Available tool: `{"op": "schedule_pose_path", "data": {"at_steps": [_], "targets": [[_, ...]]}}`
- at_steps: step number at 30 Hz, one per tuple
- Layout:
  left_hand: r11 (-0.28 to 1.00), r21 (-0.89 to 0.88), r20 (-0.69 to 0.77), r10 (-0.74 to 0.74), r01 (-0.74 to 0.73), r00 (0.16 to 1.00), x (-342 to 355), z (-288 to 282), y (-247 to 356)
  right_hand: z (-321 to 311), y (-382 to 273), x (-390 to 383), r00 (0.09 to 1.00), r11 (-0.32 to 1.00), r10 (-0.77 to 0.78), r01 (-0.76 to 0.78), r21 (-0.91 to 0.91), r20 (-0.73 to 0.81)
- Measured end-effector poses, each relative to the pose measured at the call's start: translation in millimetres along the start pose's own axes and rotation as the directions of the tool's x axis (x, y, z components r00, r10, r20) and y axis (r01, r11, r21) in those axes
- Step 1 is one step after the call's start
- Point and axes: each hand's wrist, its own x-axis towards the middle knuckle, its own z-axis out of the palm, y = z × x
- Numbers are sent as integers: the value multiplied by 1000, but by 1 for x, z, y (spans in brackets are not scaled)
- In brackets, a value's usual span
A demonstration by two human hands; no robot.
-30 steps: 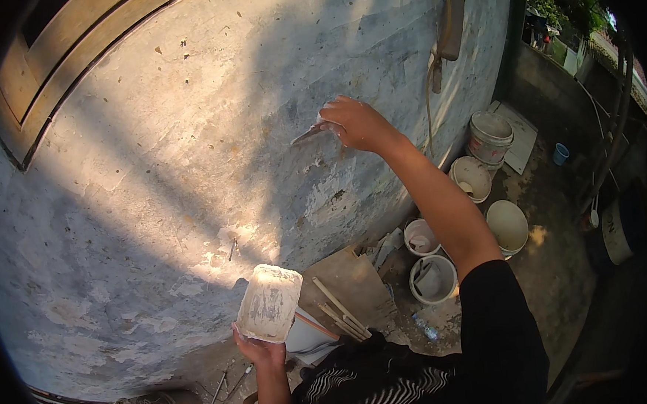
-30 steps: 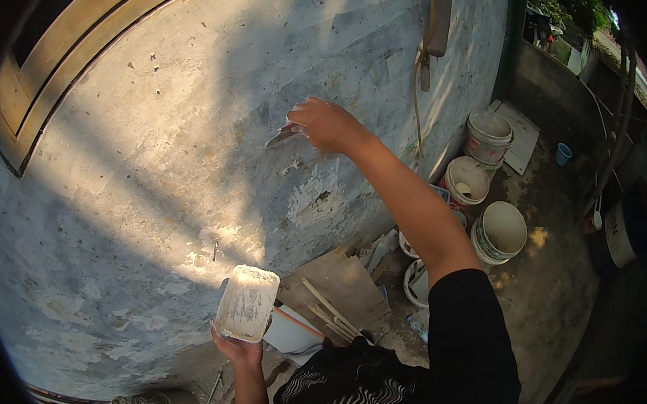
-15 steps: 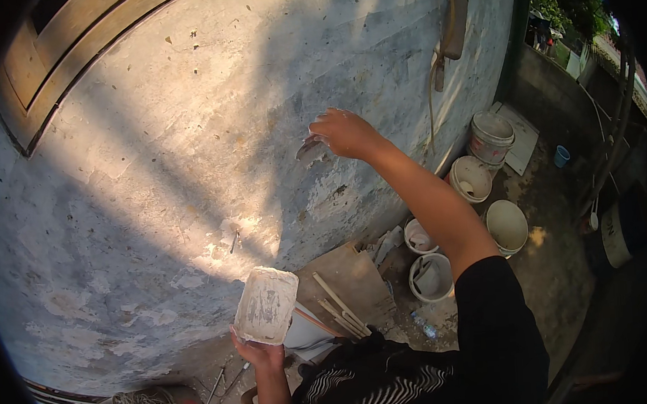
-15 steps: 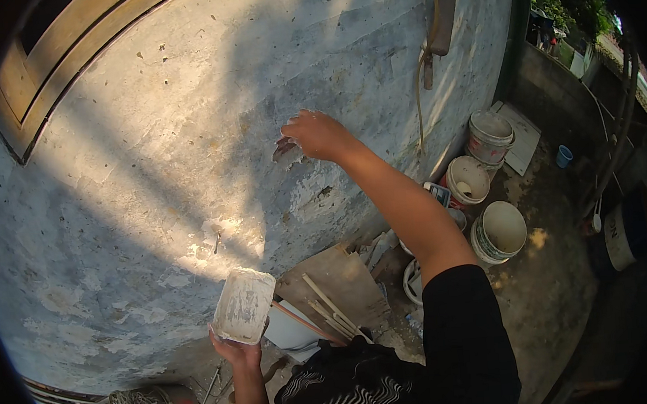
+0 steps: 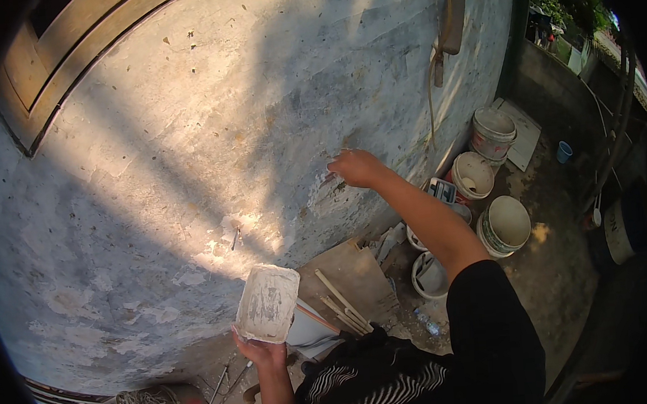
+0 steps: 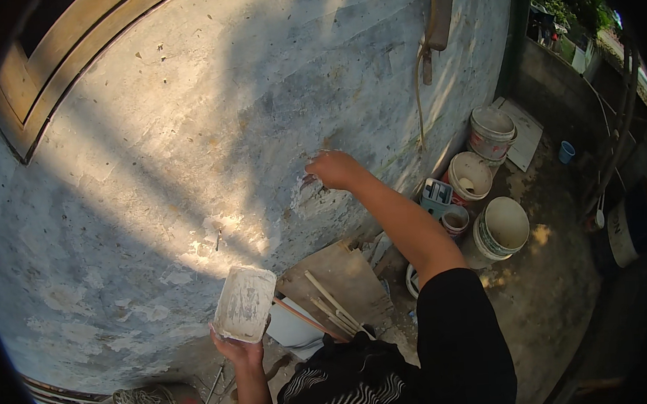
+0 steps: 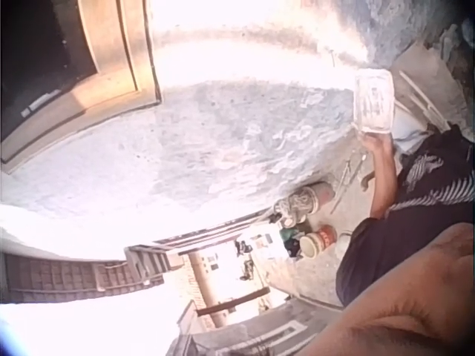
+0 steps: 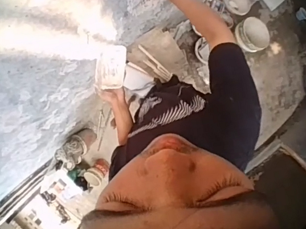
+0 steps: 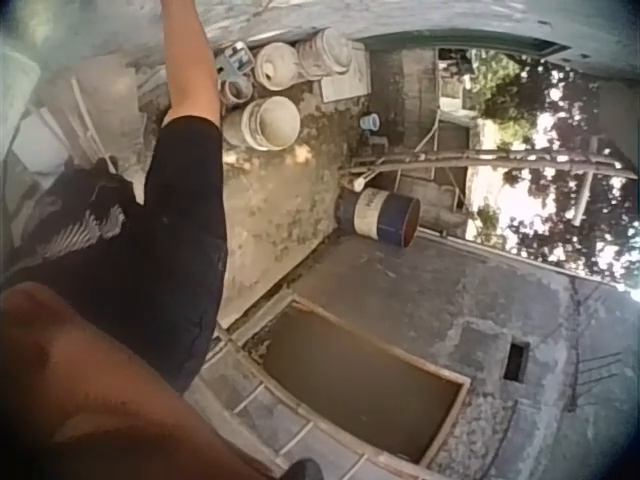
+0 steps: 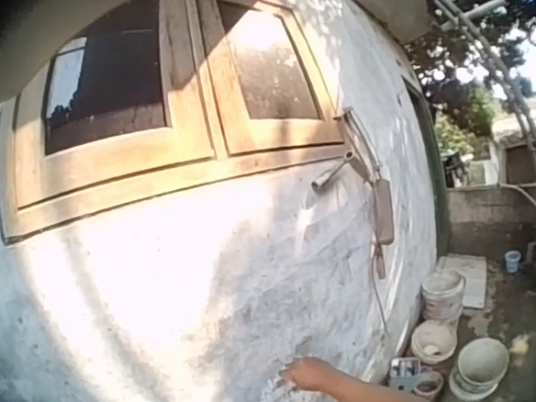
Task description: Applying plaster or putty to a wall using a putty knife.
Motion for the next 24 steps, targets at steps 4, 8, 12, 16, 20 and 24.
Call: {"op": "schedule_pose_path", "data": {"at_steps": [4, 8, 12, 16, 20, 24], "targets": [[1000, 19, -12, 14, -14, 1000, -7, -7, 4, -6, 4, -25, 966, 975, 170, -136, 174, -197], [999, 30, -4, 12, -12, 1000, -5, -18, 6, -38, 8, -26, 844, 944, 280, -156, 292, -457], [1000, 24, 12, -4, 4, 1000, 0, -15, 2, -39, 6, -20, 712, 873, 468, -280, 399, -523], [1000, 3, 15, -15, 15, 1000, 4, -1, -3, 11, -20, -24, 724, 856, 450, -183, 484, -523], [1000, -13, -11, -8, 8, 1000, 5, 3, -3, 40, -34, -35, 716, 872, 440, -197, 448, -542], [1000, -16, -10, 21, -21, 1000, 6, -2, 2, 36, -27, -44, 614, 698, 676, -357, 621, -407]]}}
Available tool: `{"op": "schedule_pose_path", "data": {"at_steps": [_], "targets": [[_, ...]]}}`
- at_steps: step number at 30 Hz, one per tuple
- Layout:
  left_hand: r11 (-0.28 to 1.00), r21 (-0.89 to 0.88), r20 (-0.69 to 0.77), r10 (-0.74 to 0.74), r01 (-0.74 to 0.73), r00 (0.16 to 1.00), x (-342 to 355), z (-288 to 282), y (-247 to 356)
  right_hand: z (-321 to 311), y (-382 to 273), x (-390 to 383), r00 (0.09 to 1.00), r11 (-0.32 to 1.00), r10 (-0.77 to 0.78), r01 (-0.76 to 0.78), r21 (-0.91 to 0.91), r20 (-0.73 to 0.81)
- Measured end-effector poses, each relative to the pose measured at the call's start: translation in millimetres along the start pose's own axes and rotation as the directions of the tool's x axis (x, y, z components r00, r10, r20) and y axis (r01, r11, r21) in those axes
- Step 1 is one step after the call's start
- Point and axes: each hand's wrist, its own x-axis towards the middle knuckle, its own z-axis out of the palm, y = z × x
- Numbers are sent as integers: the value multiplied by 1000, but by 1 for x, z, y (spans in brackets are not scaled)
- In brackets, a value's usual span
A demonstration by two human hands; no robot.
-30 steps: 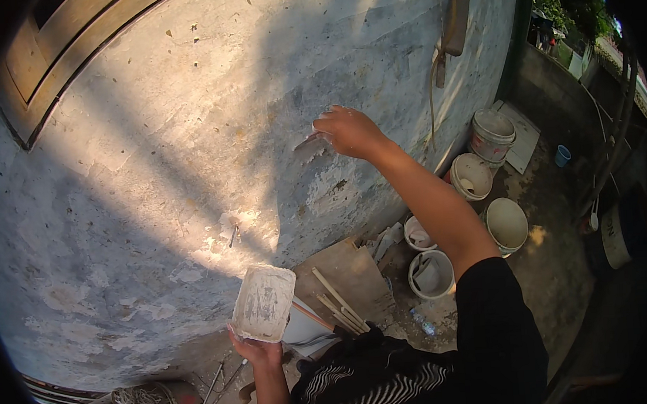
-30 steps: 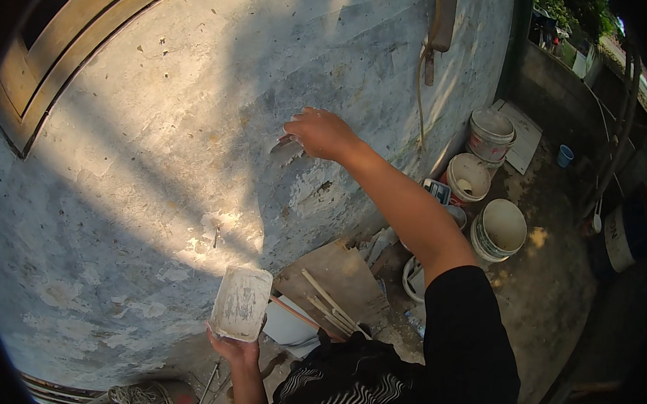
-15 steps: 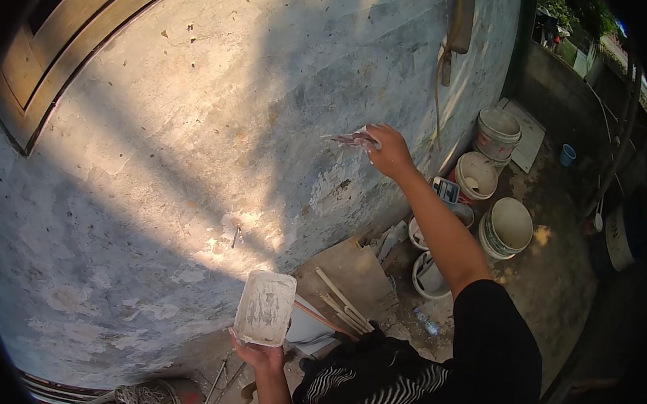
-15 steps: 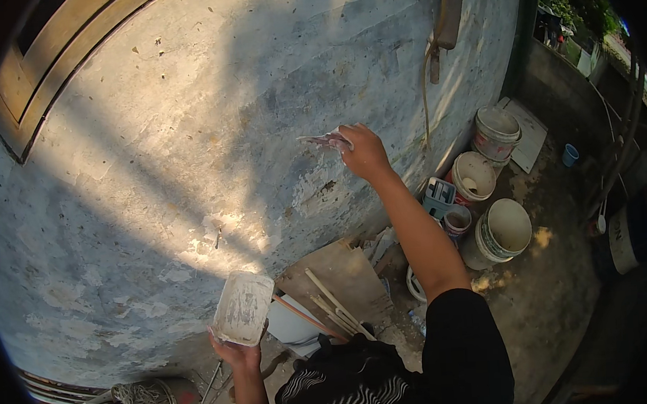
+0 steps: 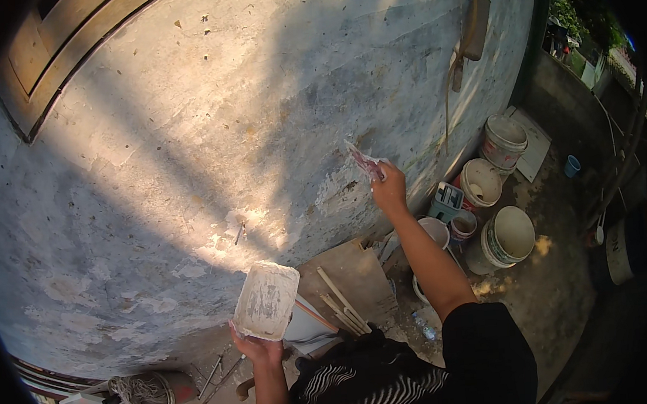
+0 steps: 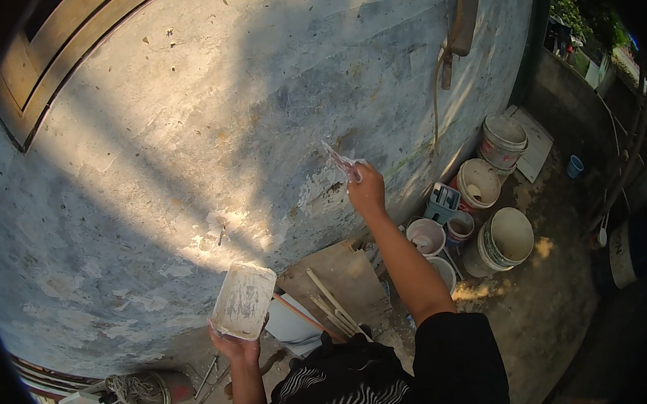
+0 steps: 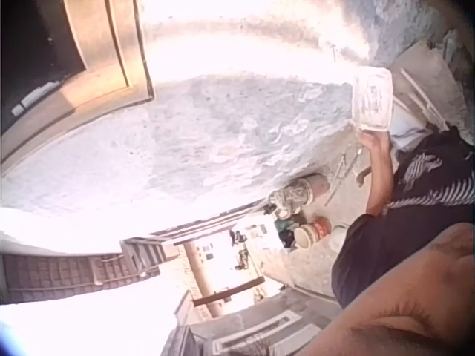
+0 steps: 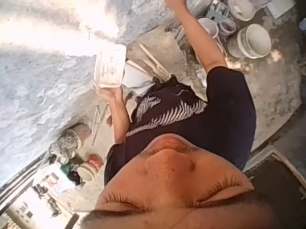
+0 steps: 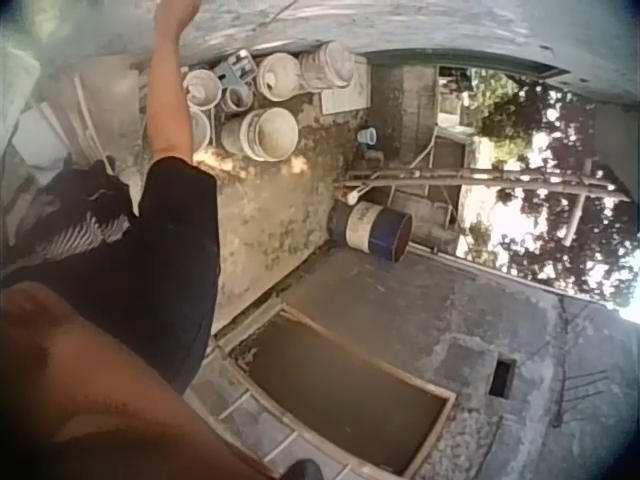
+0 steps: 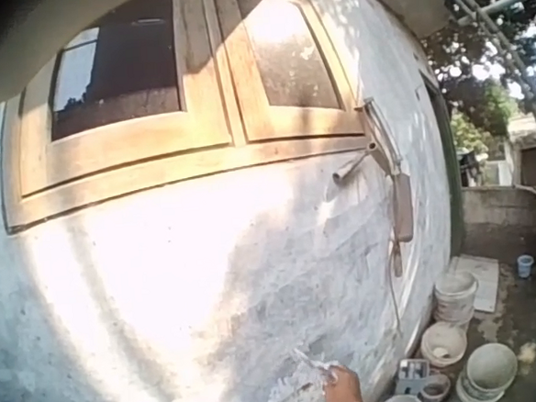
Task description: Applying plaster or putty to a wall using a putty knife.
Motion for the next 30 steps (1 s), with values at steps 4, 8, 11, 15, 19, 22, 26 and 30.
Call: {"op": "schedule_pose_path", "data": {"at_steps": [4, 8, 11, 15, 19, 22, 26, 30], "targets": [[1000, -4, 0, 7, -7, 1000, 2, -6, 3, -7, 18, 3, 983, 985, 156, -147, 89, -99], [1000, 7, 32, 3, -3, 999, 4, -8, 5, 6, 37, 0, 949, 946, 274, -237, 219, -158], [1000, 20, -4, 24, -24, 1000, 3, -2, 5, 27, 67, -23, 905, 890, 413, -376, 256, -105], [998, 32, -18, 47, -47, 999, 2, -5, 9, 53, 85, -64, 606, 384, 760, -710, 591, 234], [998, 44, -21, 34, -33, 999, -2, 3, 7, 75, 84, -62, 406, 49, 803, -775, 630, 436], [999, 49, -19, 0, 1, 1000, 1, 11, 1, 80, 90, -34, 423, -46, 755, -727, 685, 500], [997, 72, -25, 30, -28, 999, -4, 8, 7, 73, 38, -10, 528, 29, 727, -661, 750, 438], [998, 59, -23, 40, -38, 999, -5, 6, 6, 30, -6, -26, 635, 75, 662, -583, 809, 397]]}}
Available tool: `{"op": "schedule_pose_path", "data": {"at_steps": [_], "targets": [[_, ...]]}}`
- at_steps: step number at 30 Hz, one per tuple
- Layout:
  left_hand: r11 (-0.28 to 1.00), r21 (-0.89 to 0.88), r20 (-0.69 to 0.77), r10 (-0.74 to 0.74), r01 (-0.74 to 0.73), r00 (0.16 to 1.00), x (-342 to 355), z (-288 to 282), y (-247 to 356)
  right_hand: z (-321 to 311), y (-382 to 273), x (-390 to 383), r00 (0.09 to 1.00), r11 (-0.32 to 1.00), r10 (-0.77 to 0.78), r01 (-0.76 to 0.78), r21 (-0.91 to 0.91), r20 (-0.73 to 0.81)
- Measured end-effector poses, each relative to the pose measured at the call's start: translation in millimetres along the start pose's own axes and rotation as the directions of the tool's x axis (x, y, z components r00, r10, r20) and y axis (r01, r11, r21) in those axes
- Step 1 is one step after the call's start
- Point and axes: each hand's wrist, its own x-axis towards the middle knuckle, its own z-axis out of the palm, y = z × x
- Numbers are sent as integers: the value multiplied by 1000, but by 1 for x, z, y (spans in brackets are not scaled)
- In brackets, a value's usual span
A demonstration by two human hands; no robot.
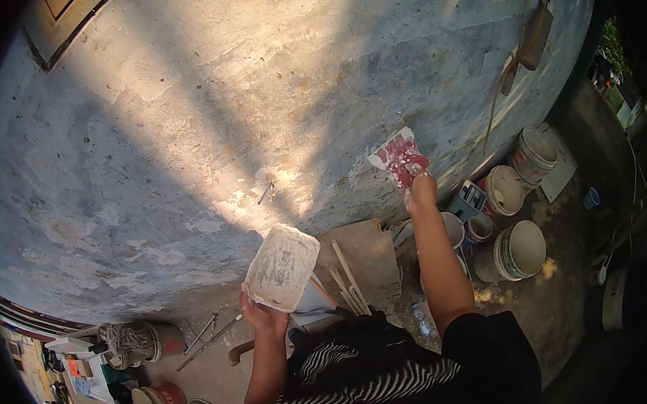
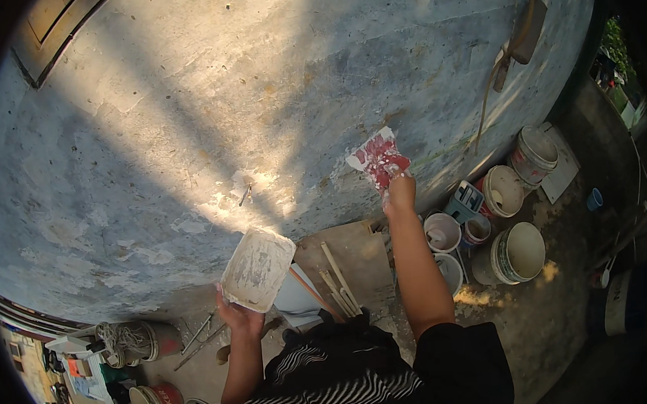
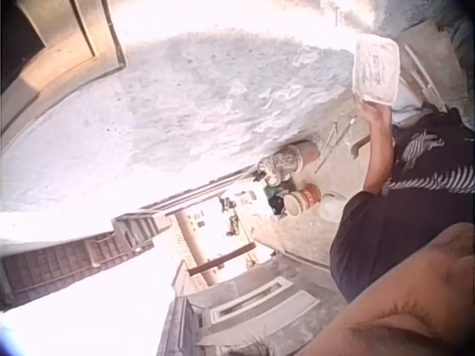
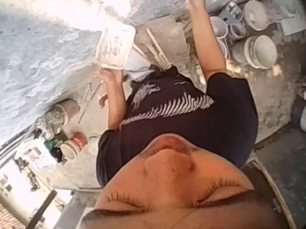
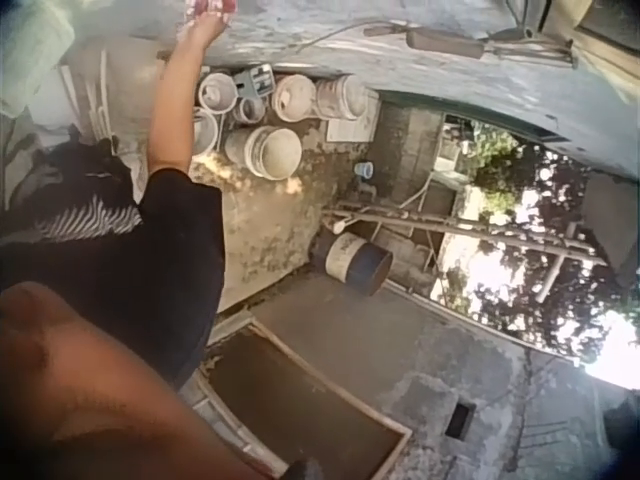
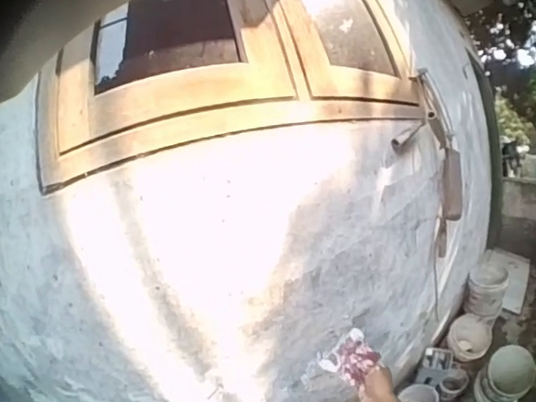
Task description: Applying plaster or putty to a wall using a putty knife.
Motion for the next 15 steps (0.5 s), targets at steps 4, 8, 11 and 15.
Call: {"op": "schedule_pose_path", "data": {"at_steps": [4, 8, 11, 15], "targets": [[986, 165, 121, 11, -31, 993, 4, 8, -6, -8, -6, -47, 951, 975, 24, 45, -216, 307], [981, 194, 199, -23, -16, 980, 11, 7, -8, 20, -26, -92, 753, 765, 131, 337, -549, 645], [964, 261, 188, -9, -41, 982, 13, 12, -15, 46, -32, -126, 688, 824, 71, 368, -431, 722], [991, 131, 211, -58, 30, 976, 6, 27, -20, 56, -16, -145, 698, 780, 3, 447, -439, 716]]}}
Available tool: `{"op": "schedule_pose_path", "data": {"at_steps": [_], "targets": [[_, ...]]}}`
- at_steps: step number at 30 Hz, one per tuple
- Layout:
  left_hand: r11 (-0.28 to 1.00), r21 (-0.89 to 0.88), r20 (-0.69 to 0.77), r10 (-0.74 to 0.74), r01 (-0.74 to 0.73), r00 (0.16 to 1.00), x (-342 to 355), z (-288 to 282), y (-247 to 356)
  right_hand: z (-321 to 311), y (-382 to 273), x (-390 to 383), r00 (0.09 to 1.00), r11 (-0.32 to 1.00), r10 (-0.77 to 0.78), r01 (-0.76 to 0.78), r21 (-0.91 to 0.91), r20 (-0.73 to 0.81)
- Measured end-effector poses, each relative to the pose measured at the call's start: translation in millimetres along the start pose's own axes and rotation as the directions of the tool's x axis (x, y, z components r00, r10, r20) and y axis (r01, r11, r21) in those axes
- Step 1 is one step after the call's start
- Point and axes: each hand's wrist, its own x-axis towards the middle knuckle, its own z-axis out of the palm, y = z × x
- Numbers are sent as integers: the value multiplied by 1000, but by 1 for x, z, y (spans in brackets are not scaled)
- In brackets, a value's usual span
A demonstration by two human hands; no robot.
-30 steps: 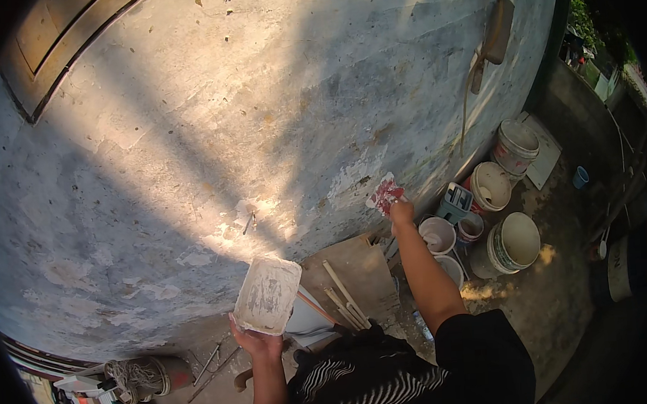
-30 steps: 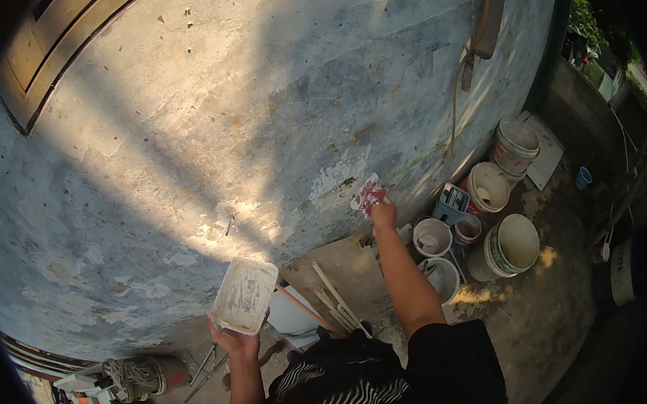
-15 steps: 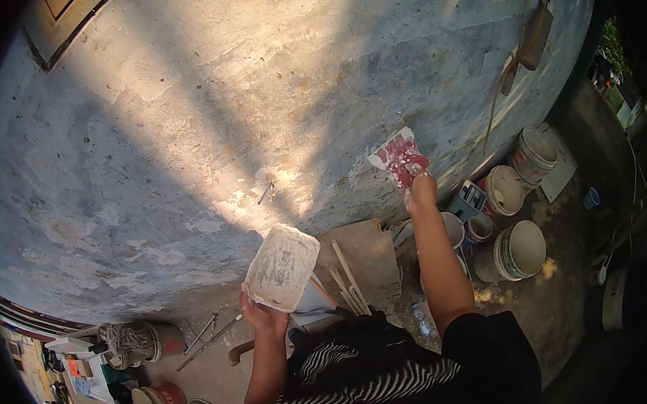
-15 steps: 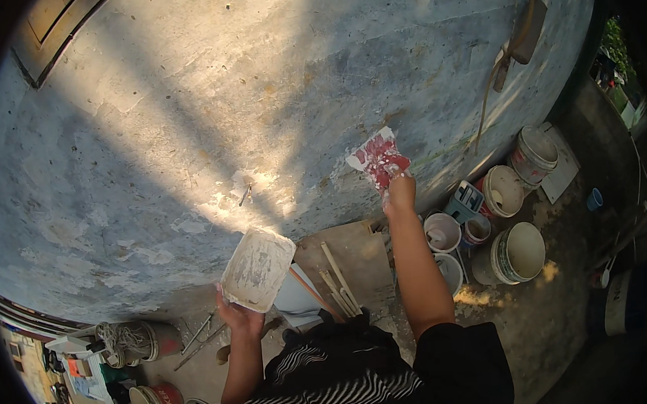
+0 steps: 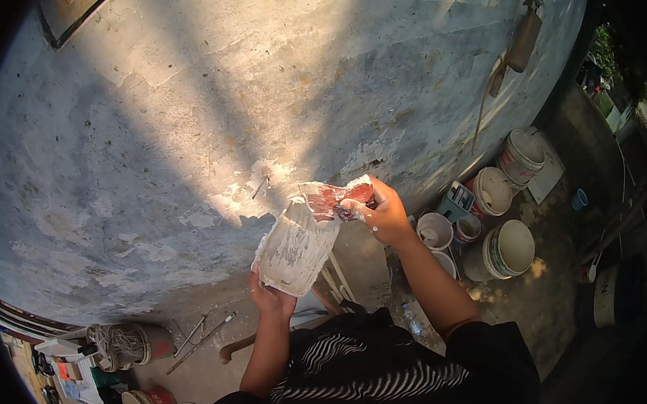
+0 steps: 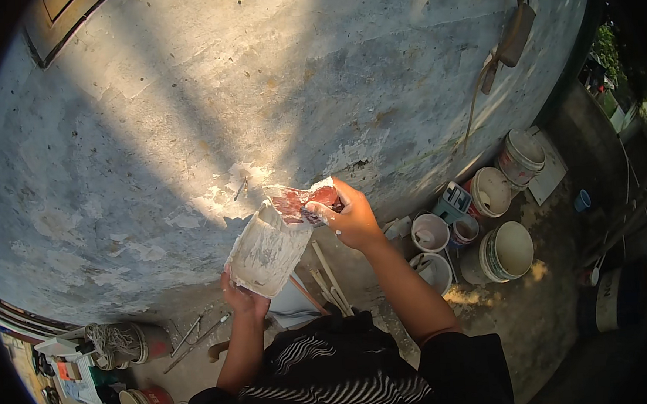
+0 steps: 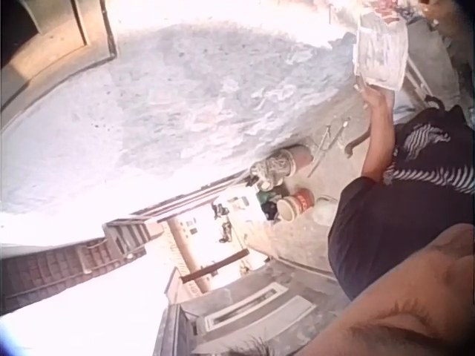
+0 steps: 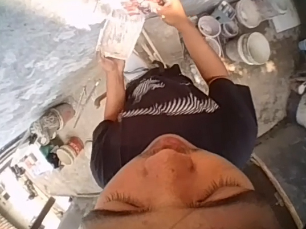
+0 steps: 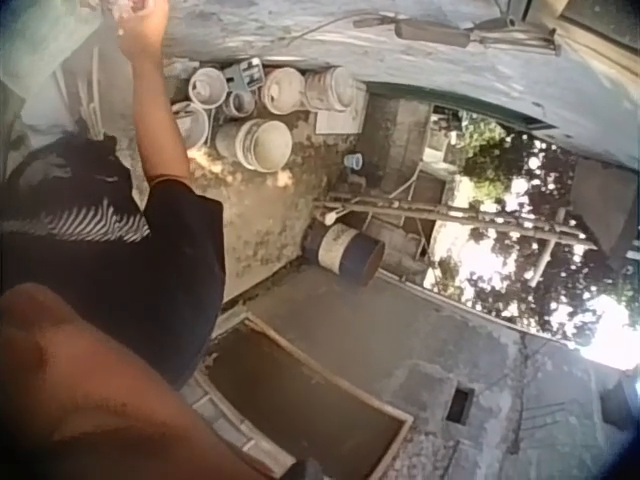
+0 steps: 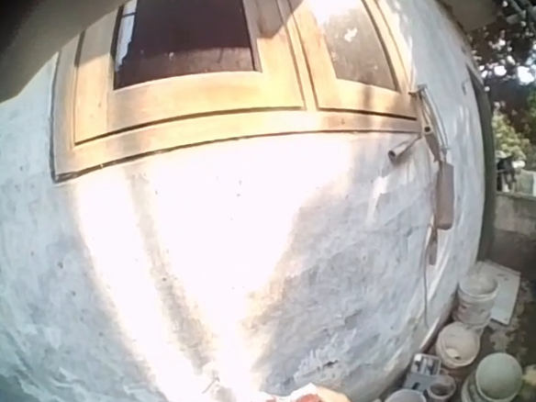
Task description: Applying plaster or putty to a wall using a putty knife.
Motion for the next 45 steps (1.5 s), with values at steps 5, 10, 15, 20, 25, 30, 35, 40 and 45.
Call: {"op": "schedule_pose_path", "data": {"at_steps": [5, 10, 15, 20, 25, 30, 35, 40, 45], "targets": [[999, 28, 49, -28, 27, 998, -3, 0, 9, 22, -2, -10, 944, 827, -310, 209, -522, -112], [999, 18, 87, -39, 37, 995, -12, -10, 20, 37, 14, -30, 953, 750, -292, 173, -638, -85], [999, -26, 93, -28, 30, 995, -19, -22, 46, 63, 18, -50, 952, 736, -299, 186, -651, -66], [994, 13, 158, 109, -113, 981, -32, -31, 74, 99, -5, -58, 939, 830, -252, 86, -552, -234], [999, -10, 178, 43, -42, 983, -43, -51, 88, 119, -1, -68, 977, 789, -123, -11, -614, -176], [998, 5, 109, -68, 68, 992, -54, -61, 103, 144, -12, -83, 952, 753, -268, 111, -649, -149], [995, -26, 81, -97, 100, 992, -63, -61, 121, 168, -25, -89, 933, 725, -318, 125, -677, -169], [991, -58, 109, -116, 123, 987, -65, -69, 132, 186, -32, -93, 991, 728, -133, 80, -681, -25], [989, -95, 69, -111, 118, 991, -63, -71, 140, 209, -34, -97, 976, 651, -57, 196, -733, 210]]}}
